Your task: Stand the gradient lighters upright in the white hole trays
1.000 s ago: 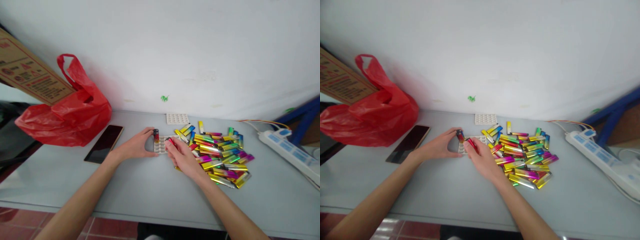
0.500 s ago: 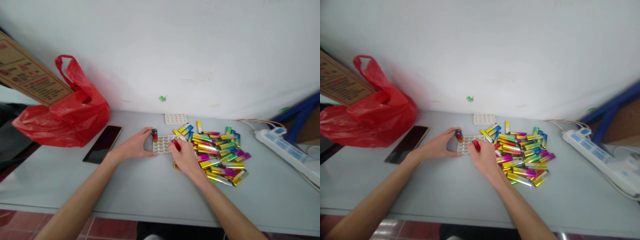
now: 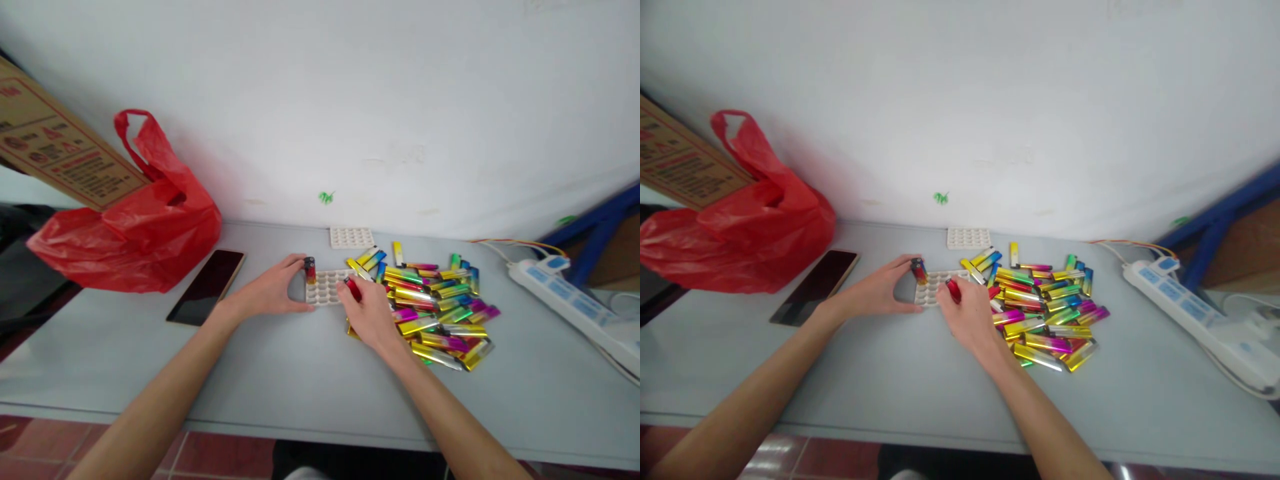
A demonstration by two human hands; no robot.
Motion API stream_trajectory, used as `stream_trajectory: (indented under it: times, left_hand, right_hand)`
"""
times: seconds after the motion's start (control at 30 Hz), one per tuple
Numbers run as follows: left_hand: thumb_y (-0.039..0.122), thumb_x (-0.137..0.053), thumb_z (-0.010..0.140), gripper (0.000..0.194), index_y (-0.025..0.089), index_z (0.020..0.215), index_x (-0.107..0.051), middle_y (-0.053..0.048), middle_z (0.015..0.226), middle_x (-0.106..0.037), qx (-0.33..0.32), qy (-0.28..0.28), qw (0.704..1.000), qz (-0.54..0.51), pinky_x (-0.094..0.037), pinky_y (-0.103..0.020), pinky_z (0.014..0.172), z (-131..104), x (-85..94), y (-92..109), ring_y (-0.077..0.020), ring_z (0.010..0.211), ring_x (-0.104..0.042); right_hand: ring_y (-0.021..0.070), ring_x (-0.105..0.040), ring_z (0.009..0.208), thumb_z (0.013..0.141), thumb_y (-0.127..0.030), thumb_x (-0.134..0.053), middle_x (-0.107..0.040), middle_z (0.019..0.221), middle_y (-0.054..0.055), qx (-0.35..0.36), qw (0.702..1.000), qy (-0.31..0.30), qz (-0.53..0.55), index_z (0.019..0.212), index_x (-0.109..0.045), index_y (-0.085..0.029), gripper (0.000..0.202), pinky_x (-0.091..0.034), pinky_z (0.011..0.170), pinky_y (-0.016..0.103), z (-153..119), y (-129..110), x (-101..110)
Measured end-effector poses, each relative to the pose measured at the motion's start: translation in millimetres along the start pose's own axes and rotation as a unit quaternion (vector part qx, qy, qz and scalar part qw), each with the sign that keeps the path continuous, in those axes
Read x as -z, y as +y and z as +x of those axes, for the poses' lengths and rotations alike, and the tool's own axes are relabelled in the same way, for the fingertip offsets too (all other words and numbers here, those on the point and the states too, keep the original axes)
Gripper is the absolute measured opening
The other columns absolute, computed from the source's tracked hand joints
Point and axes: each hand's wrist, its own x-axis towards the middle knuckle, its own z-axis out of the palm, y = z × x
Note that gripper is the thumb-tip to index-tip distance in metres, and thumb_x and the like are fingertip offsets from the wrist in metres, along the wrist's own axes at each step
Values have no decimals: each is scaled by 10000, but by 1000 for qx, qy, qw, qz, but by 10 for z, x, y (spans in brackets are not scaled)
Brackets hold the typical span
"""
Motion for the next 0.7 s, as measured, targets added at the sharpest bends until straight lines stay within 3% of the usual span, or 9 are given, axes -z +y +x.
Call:
stream_trajectory:
  times: [0.2,0.43,0.57,0.7]
  left_hand:
    - [638,-902,723,980,151,1494,-545,-193,1640,-505,7,-2,1000,3,-388,-460,1325,2,3,18,-381,1525,-520]
    - [593,-902,742,939,158,1491,-541,-189,1629,-520,-3,1,1000,5,-395,-461,1312,-6,4,42,-372,1519,-522]
    - [598,-918,725,912,178,1457,-573,-170,1595,-559,-14,16,1000,-5,-417,-467,1294,-5,-13,43,-378,1499,-541]
    - [626,-916,723,884,171,1414,-605,-180,1572,-581,-23,23,999,-6,-436,-483,1280,-2,-18,36,-391,1481,-557]
  right_hand:
    - [199,-566,641,1068,-558,-500,-612,678,-5,2,1000,9,1,792,-513,-263,404,-371,636,318,-19,3,-18]
    - [233,-646,969,1125,-418,-517,-687,1018,69,146,989,-19,-16,991,-641,-226,265,-474,873,337,-18,55,-37]
    - [230,-633,903,1114,-461,-561,-661,930,54,150,987,3,-59,919,-668,-222,326,-454,817,332,17,49,-71]
    - [196,-592,745,1120,-483,-542,-622,771,13,147,987,-7,-73,789,-591,-228,421,-399,697,306,55,20,-124]
